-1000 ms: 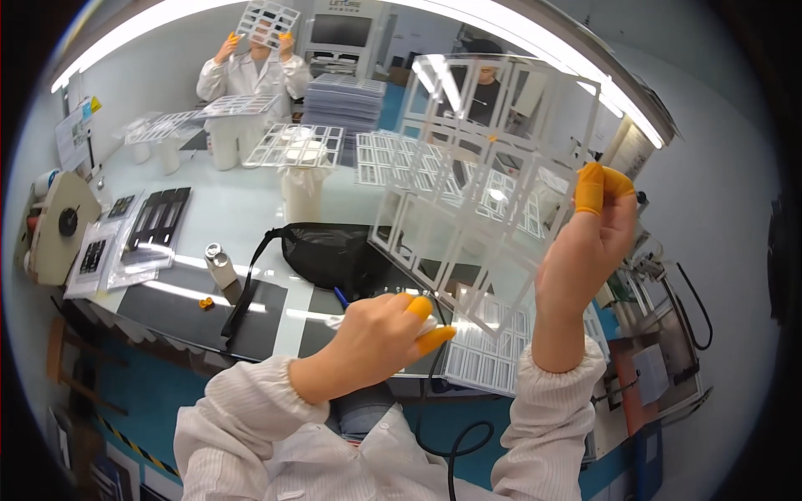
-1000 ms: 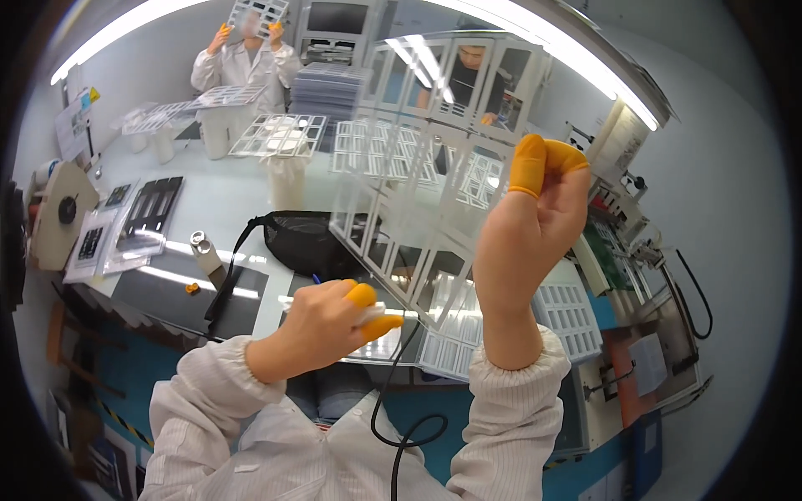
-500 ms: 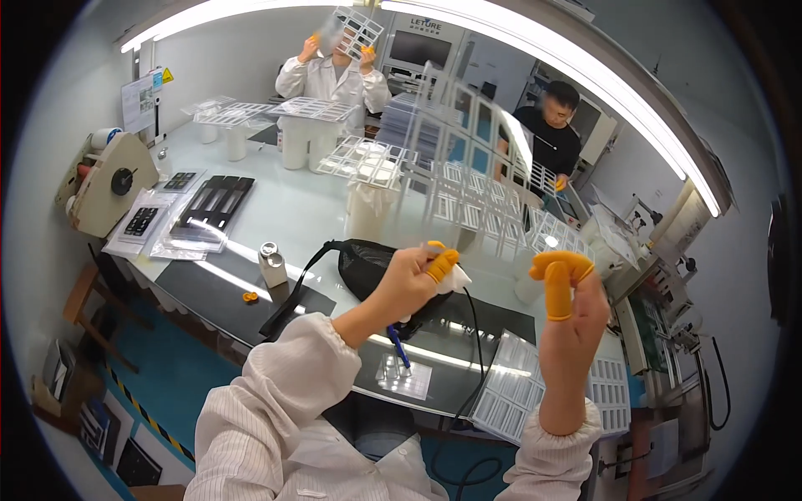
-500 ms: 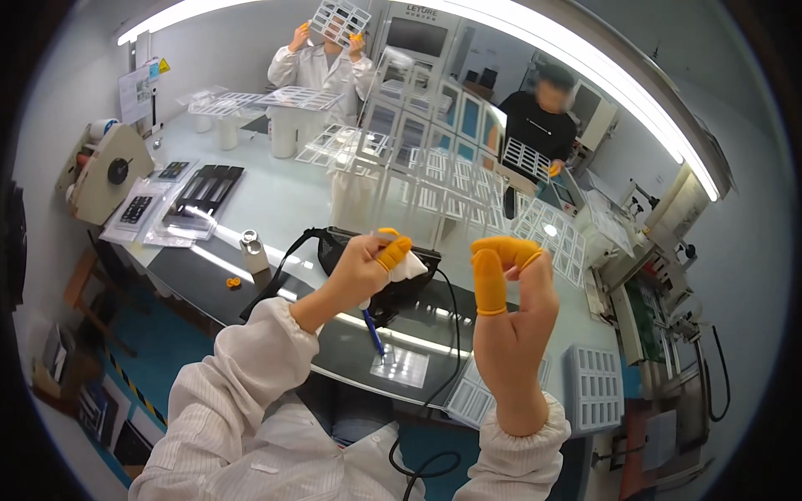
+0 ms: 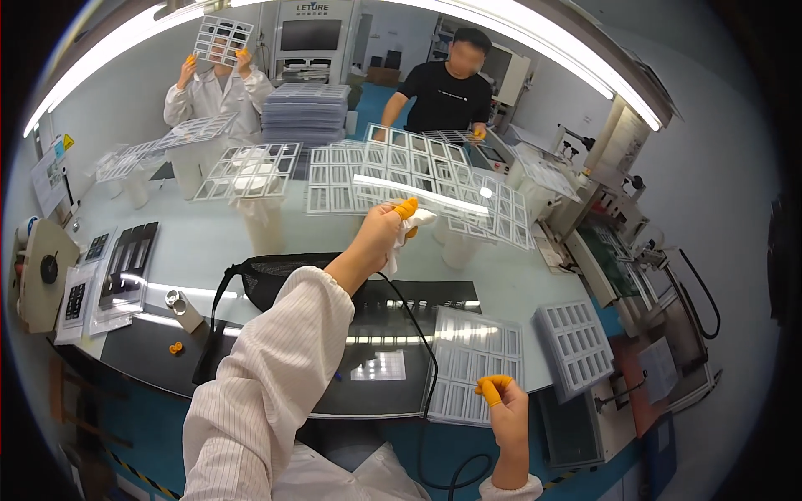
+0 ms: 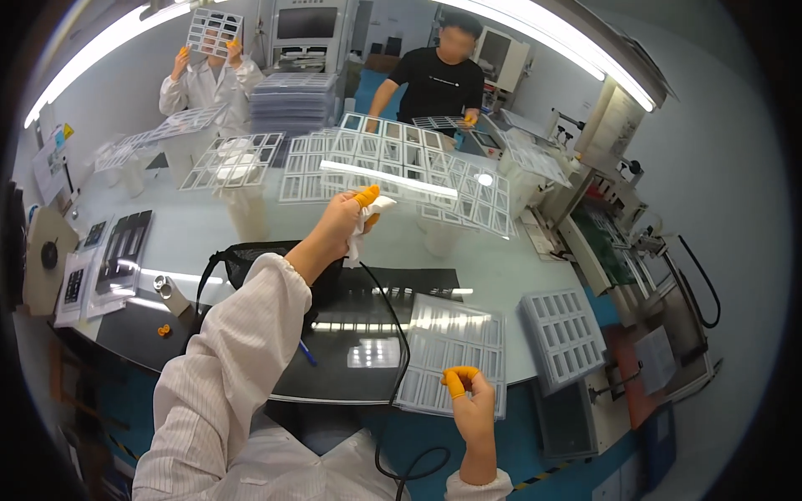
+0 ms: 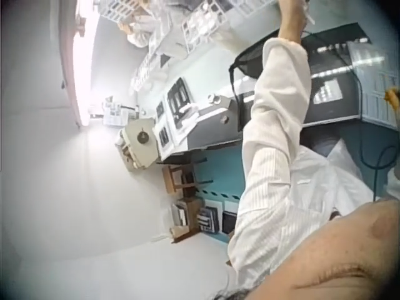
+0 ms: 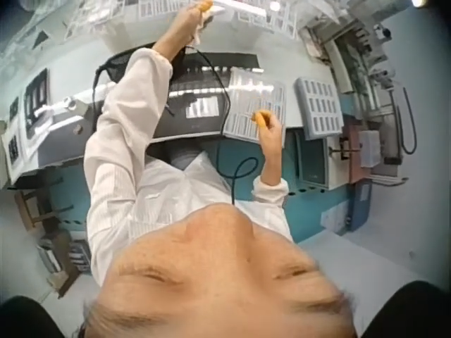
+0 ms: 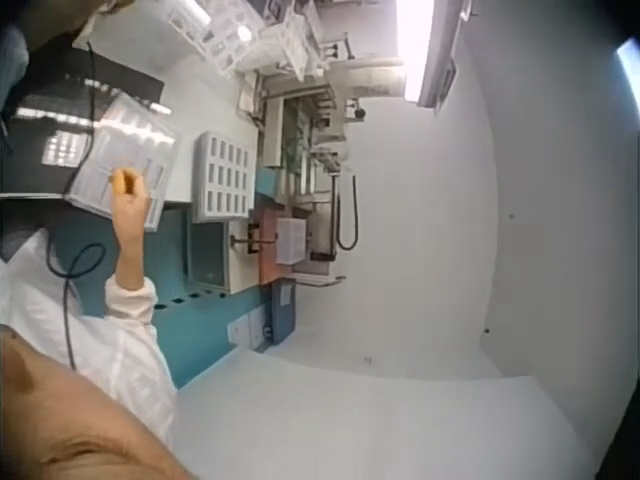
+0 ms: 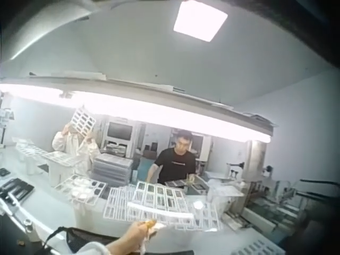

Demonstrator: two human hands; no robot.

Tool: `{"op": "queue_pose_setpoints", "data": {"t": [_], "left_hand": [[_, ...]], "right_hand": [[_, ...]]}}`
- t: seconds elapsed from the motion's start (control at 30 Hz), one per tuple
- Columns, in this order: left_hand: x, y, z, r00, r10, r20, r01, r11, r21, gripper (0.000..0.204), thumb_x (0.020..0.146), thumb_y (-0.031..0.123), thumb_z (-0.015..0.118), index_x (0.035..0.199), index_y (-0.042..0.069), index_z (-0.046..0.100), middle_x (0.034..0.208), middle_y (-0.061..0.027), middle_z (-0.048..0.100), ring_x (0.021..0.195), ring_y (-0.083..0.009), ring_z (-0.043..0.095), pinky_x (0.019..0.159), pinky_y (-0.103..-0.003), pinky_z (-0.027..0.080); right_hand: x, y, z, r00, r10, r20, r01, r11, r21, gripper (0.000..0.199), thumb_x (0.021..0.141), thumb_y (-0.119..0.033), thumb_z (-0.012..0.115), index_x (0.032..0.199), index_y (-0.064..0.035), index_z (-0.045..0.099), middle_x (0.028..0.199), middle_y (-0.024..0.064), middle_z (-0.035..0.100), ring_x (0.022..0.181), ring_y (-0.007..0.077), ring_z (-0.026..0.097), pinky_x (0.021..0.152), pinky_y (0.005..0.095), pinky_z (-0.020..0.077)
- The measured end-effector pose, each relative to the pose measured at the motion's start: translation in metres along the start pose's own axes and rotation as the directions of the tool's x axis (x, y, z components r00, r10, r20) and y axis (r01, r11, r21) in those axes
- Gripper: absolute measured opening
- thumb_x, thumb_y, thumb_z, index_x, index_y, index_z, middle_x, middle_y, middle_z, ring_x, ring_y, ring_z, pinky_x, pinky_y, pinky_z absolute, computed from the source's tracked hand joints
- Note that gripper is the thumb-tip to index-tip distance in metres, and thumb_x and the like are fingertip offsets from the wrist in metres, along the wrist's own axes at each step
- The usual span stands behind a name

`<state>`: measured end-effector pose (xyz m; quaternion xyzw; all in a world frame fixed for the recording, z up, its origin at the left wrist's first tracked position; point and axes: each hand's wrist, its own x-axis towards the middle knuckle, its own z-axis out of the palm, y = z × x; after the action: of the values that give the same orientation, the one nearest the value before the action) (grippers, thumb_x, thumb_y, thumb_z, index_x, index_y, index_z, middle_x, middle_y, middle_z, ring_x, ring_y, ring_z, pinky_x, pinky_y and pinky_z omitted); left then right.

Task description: Cleaning rectangular frames or grids using a spray bottle and a cloth.

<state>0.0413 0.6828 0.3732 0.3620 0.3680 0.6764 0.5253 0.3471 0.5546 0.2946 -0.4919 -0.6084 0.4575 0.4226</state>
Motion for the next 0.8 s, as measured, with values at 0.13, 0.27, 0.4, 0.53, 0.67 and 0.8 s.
{"op": "queue_pose_setpoints", "data": {"t": [0.13,0.27,0.4,0.53,0.67,0.8], "left_hand": [[0.027,-0.034,0.046,0.996,-0.075,0.038,0.076,0.997,-0.019,0.015,0.083,0.009,0.042,0.089,0.003,0.054,0.080,-0.0066,0.056,0.066,-0.0124,0.052,0.052,-0.024,0.040],[0.054,-0.064,0.083,0.990,-0.124,0.073,0.127,0.991,-0.037,0.020,0.079,0.003,0.037,0.090,0.001,0.053,0.078,-0.0080,0.055,0.061,-0.0141,0.049,0.046,-0.026,0.034],[0.065,-0.076,0.098,0.980,-0.199,0.003,0.199,0.979,0.034,0.019,0.080,0.004,0.037,0.090,0.001,0.053,0.076,-0.0082,0.054,0.057,-0.0138,0.046,0.046,-0.027,0.034],[0.069,-0.085,0.100,0.941,-0.331,-0.069,0.337,0.936,0.104,0.020,0.082,0.007,0.036,0.090,0.003,0.054,0.074,-0.0066,0.053,0.053,-0.0115,0.043,0.043,-0.025,0.033],[0.069,-0.088,0.094,0.888,-0.458,0.039,0.458,0.889,0.005,0.025,0.085,0.010,0.030,0.091,0.004,0.054,0.070,-0.0046,0.053,0.048,-0.0080,0.038,0.040,-0.022,0.030],[0.062,-0.094,0.098,0.875,-0.484,0.028,0.485,0.875,-0.012,0.031,0.088,0.013,0.024,0.094,0.004,0.053,0.067,-0.0032,0.052,0.044,-0.0053,0.032,0.038,-0.019,0.028]], "right_hand": [[0.001,0.013,-0.008,0.998,0.065,0.002,-0.065,0.996,0.069,0.012,0.083,-0.005,0.053,0.091,0.0035,0.055,0.084,0.0096,0.060,0.079,0.0142,0.058,0.074,0.0229,0.0448],[0.004,0.019,-0.005,0.996,0.077,0.046,-0.083,0.985,0.149,0.012,0.084,-0.005,0.052,0.092,0.0036,0.055,0.086,0.0102,0.060,0.080,0.0151,0.057,0.075,0.0234,0.0449],[0.006,0.028,-0.009,0.989,0.095,0.115,-0.108,0.987,0.116,0.014,0.084,-0.004,0.051,0.094,0.0041,0.055,0.088,0.0106,0.059,0.082,0.0157,0.057,0.077,0.0244,0.0442],[0.005,0.039,-0.013,0.982,0.123,0.143,-0.142,0.981,0.129,0.014,0.084,-0.004,0.051,0.095,0.0040,0.055,0.088,0.0108,0.059,0.082,0.0157,0.057,0.077,0.0242,0.0441],[0.007,0.044,-0.013,0.976,0.168,0.136,-0.188,0.971,0.150,0.013,0.084,-0.004,0.051,0.094,0.0038,0.055,0.088,0.0106,0.059,0.083,0.0159,0.057,0.077,0.0242,0.0439],[0.007,0.045,-0.010,0.974,0.174,0.141,-0.196,0.968,0.158,0.013,0.084,-0.004,0.051,0.094,0.0038,0.055,0.088,0.0104,0.059,0.082,0.0156,0.057,0.076,0.0235,0.0437]]}}
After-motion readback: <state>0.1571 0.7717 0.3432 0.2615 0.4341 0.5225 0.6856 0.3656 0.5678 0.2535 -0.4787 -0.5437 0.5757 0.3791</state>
